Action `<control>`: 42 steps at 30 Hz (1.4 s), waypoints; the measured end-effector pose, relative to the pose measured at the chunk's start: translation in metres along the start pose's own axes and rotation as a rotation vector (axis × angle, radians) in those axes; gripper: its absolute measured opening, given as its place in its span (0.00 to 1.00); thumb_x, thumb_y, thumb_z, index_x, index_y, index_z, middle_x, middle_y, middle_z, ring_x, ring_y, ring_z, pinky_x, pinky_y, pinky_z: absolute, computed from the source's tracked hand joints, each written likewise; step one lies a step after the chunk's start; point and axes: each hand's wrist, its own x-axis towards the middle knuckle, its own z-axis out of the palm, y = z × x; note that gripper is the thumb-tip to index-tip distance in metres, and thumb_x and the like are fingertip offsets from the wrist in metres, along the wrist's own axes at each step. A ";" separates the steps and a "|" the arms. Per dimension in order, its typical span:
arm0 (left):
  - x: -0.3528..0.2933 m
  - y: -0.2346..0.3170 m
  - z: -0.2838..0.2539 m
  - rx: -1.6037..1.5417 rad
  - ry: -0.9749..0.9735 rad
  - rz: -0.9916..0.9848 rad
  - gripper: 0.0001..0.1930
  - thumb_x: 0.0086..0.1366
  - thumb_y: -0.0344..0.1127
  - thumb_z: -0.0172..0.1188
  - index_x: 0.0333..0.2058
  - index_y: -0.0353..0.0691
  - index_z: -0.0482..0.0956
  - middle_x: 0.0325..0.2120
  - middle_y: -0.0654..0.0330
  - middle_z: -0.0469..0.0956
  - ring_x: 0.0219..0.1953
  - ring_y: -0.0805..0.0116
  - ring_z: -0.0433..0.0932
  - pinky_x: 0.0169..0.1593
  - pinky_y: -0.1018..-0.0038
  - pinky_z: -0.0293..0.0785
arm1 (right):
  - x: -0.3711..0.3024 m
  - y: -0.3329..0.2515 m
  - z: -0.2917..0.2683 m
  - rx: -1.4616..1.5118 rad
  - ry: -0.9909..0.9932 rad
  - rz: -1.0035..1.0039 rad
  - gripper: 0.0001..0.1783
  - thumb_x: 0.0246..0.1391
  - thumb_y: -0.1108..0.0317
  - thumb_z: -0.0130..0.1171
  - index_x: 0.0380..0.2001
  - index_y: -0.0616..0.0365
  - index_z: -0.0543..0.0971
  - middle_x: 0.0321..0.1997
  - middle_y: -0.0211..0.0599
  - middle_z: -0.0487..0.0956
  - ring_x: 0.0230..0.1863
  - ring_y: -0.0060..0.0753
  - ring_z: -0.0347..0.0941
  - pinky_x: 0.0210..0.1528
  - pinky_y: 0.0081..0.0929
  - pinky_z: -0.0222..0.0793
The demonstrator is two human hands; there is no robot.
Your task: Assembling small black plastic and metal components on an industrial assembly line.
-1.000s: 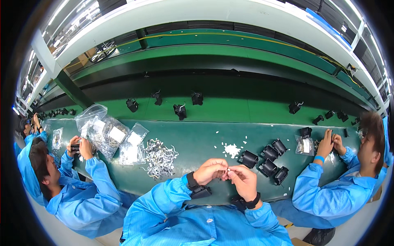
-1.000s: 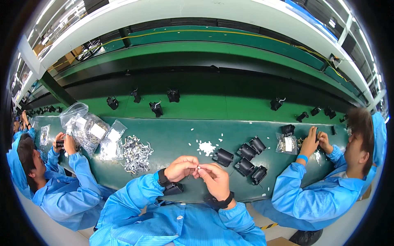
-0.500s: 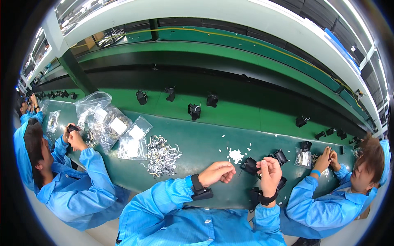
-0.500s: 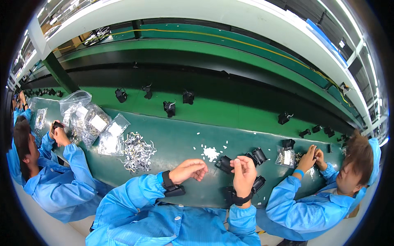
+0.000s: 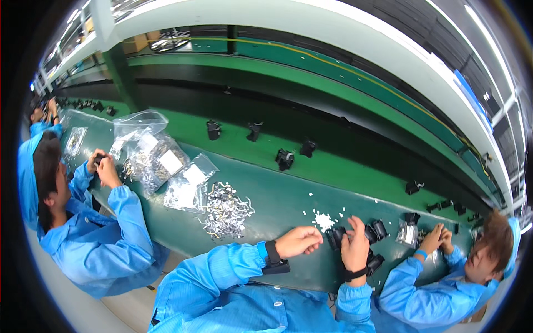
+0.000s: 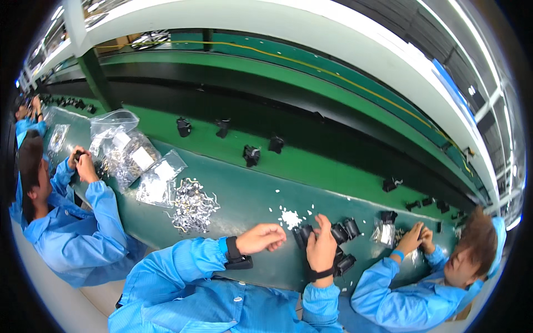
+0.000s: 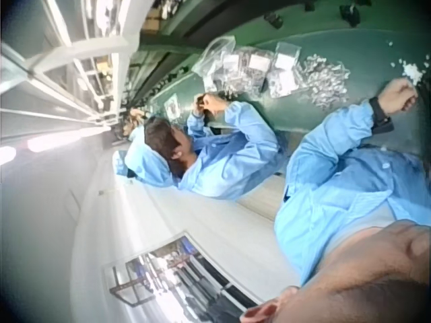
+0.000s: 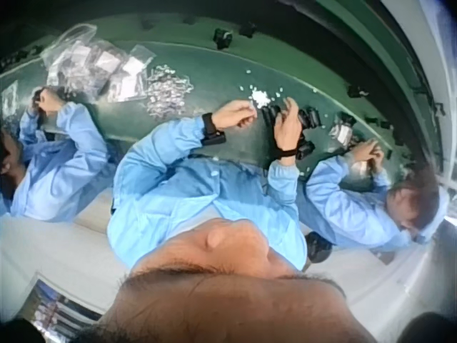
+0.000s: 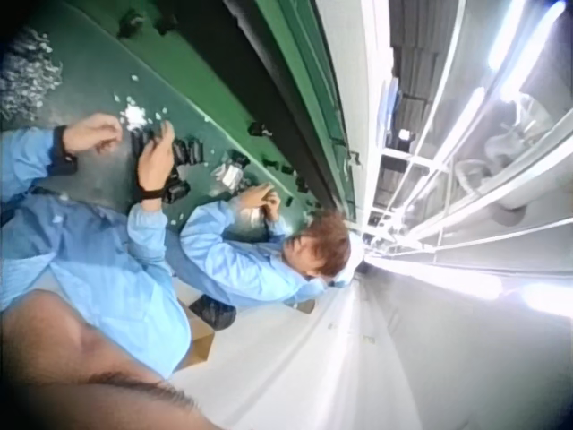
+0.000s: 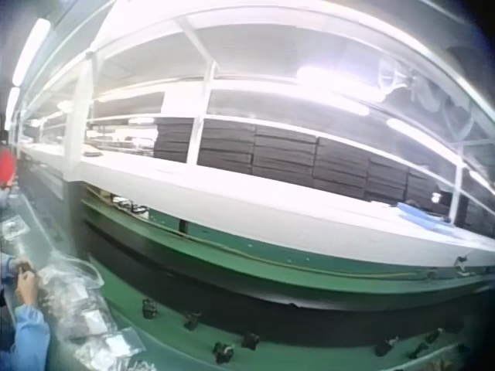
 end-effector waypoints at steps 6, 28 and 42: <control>0.000 -0.002 0.003 0.049 0.040 0.013 0.14 0.75 0.35 0.59 0.55 0.41 0.73 0.39 0.67 0.75 0.36 0.78 0.76 0.40 0.76 0.78 | -0.012 -0.014 -0.006 0.205 0.079 0.058 0.36 0.51 0.86 0.61 0.64 0.61 0.66 0.64 0.48 0.78 0.42 0.29 0.82 0.41 0.22 0.79; -0.003 0.027 0.009 -0.035 0.285 0.483 0.64 0.64 0.22 0.69 0.76 0.50 0.20 0.65 0.45 0.68 0.64 0.61 0.72 0.62 0.62 0.74 | 0.029 -0.049 0.065 1.030 0.092 0.165 0.49 0.49 0.91 0.57 0.73 0.55 0.53 0.68 0.46 0.61 0.38 0.25 0.77 0.42 0.23 0.79; -0.007 0.036 0.006 0.016 0.307 0.616 0.59 0.68 0.29 0.67 0.77 0.48 0.23 0.74 0.44 0.54 0.75 0.56 0.57 0.76 0.59 0.53 | 0.023 -0.065 0.056 1.031 0.048 0.154 0.40 0.61 0.78 0.66 0.71 0.58 0.59 0.69 0.45 0.67 0.48 0.31 0.73 0.50 0.28 0.72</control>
